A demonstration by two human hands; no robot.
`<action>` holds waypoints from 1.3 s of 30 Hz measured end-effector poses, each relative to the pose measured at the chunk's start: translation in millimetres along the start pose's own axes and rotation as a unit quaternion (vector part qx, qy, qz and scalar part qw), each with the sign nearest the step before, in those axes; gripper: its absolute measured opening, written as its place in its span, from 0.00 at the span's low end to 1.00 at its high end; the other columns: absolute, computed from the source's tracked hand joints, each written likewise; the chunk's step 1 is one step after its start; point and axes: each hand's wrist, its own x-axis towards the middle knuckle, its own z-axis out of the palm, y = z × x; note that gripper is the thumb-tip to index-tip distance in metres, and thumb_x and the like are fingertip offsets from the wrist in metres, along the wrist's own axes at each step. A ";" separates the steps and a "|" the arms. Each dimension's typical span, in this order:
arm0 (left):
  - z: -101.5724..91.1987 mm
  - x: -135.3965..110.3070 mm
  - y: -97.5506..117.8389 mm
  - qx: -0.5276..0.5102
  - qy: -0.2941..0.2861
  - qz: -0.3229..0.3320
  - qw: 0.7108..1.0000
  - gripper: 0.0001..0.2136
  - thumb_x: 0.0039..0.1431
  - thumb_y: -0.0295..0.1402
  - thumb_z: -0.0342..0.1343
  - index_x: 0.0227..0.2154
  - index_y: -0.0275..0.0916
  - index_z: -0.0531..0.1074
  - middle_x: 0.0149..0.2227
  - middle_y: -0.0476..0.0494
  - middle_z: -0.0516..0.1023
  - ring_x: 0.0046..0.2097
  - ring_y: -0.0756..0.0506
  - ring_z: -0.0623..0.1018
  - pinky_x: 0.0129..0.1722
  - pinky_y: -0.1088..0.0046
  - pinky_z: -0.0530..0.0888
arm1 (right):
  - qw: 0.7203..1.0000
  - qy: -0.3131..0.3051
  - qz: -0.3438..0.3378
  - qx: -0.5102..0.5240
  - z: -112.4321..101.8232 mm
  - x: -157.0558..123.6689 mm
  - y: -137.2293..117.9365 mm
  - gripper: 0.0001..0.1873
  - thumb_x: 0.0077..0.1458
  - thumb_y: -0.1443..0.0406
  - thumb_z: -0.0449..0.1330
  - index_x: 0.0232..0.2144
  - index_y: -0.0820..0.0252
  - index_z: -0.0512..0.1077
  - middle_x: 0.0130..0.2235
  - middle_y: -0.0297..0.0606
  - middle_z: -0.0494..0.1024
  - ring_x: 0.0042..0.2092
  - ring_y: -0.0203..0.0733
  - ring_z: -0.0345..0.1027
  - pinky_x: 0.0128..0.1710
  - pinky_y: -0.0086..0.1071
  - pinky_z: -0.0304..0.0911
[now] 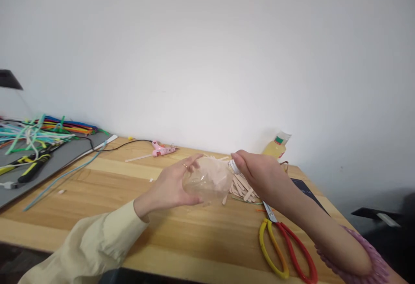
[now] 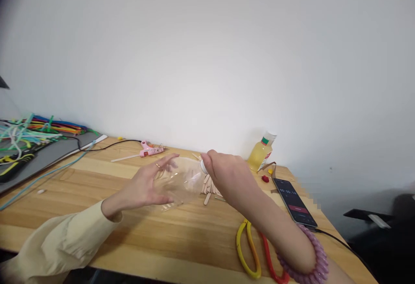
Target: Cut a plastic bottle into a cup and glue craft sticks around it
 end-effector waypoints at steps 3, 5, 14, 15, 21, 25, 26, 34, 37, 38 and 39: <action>-3.5 1.0 -6.9 -0.153 -0.097 -0.046 0.982 0.41 0.35 0.35 0.67 0.57 0.43 0.58 0.49 0.42 0.72 0.48 0.39 0.72 0.51 0.58 0.67 | 0.994 -0.041 -0.061 0.083 1.5 -2.1 0.9 0.15 0.64 0.62 0.40 0.32 0.58 0.65 0.30 0.36 0.71 0.32 0.38 0.65 0.31 0.31 0.58; -2.9 -0.2 -10.8 -0.250 -0.155 -0.064 0.954 0.38 0.36 0.33 0.66 0.55 0.44 0.61 0.52 0.42 0.70 0.51 0.38 0.71 0.52 0.58 0.66 | 0.980 -0.077 -0.099 0.152 -0.1 -3.7 2.1 0.11 0.63 0.64 0.43 0.41 0.56 0.64 0.40 0.39 0.72 0.39 0.38 0.66 0.38 0.32 0.61; 7.5 -0.1 -17.8 -0.219 -0.135 -0.066 0.964 0.40 0.31 0.30 0.69 0.54 0.42 0.63 0.54 0.41 0.69 0.55 0.37 0.68 0.57 0.57 0.60 | 0.983 -0.146 -0.006 0.107 13.4 -8.3 7.4 0.18 0.64 0.60 0.39 0.26 0.56 0.61 0.25 0.33 0.70 0.27 0.38 0.64 0.28 0.32 0.58; 6.1 1.2 -19.2 -0.238 -0.146 -0.067 0.958 0.38 0.32 0.30 0.68 0.53 0.42 0.64 0.54 0.41 0.70 0.55 0.37 0.68 0.56 0.58 0.61 | 0.983 -0.139 -0.019 0.116 14.1 -8.9 7.6 0.16 0.64 0.61 0.40 0.28 0.56 0.62 0.28 0.34 0.71 0.29 0.38 0.65 0.30 0.33 0.60; -2.2 6.6 -26.2 -0.358 -0.222 -0.095 0.902 0.30 0.37 0.29 0.62 0.50 0.41 0.67 0.41 0.46 0.76 0.45 0.41 0.73 0.47 0.64 0.67 | 0.961 -0.091 -0.128 0.226 12.4 -4.6 15.3 0.11 0.61 0.66 0.45 0.44 0.54 0.64 0.46 0.41 0.69 0.47 0.40 0.64 0.46 0.36 0.63; -4.1 7.7 -20.3 -0.333 -0.199 -0.076 0.919 0.32 0.38 0.27 0.63 0.51 0.42 0.66 0.47 0.45 0.73 0.50 0.41 0.70 0.51 0.64 0.64 | 0.959 -0.096 -0.020 0.266 19.0 0.6 21.3 0.16 0.60 0.60 0.48 0.48 0.56 0.64 0.41 0.41 0.73 0.36 0.39 0.69 0.36 0.35 0.68; -4.6 7.8 -18.6 -0.330 -0.197 -0.070 0.921 0.32 0.38 0.26 0.63 0.51 0.42 0.66 0.50 0.45 0.72 0.52 0.41 0.68 0.52 0.64 0.63 | 0.958 -0.098 -0.005 0.269 20.5 1.6 22.6 0.16 0.60 0.59 0.48 0.47 0.56 0.65 0.39 0.41 0.74 0.33 0.38 0.69 0.34 0.34 0.68; -13.5 3.2 -23.3 -0.355 -0.268 -0.101 0.890 0.33 0.40 0.29 0.61 0.54 0.42 0.63 0.43 0.46 0.74 0.44 0.43 0.71 0.48 0.64 0.65 | 0.916 -0.053 -0.125 0.378 17.4 3.1 29.7 0.07 0.55 0.65 0.57 0.36 0.53 0.74 0.45 0.38 0.77 0.47 0.40 0.70 0.42 0.32 0.68; -16.5 0.1 -25.9 -0.372 -0.283 -0.116 0.876 0.33 0.40 0.30 0.60 0.54 0.41 0.62 0.42 0.46 0.75 0.40 0.45 0.72 0.45 0.66 0.66 | 0.911 -0.027 -0.142 0.385 15.3 0.6 26.3 0.07 0.55 0.68 0.57 0.31 0.54 0.75 0.42 0.39 0.78 0.45 0.40 0.72 0.39 0.30 0.69; -17.0 -1.2 -26.5 -0.387 -0.289 -0.117 0.868 0.32 0.40 0.31 0.60 0.53 0.41 0.63 0.41 0.46 0.75 0.40 0.45 0.73 0.43 0.68 0.67 | 0.911 -0.017 -0.147 0.385 14.6 -0.4 24.4 0.08 0.55 0.69 0.56 0.30 0.55 0.75 0.42 0.39 0.78 0.44 0.40 0.72 0.39 0.30 0.69; -17.5 -2.6 -27.1 -0.406 -0.296 -0.116 0.857 0.32 0.39 0.31 0.59 0.53 0.40 0.64 0.41 0.45 0.75 0.40 0.44 0.73 0.41 0.69 0.67 | 0.911 -0.010 -0.153 0.383 13.8 -1.4 22.1 0.08 0.55 0.69 0.56 0.29 0.55 0.75 0.41 0.39 0.78 0.43 0.40 0.72 0.38 0.30 0.69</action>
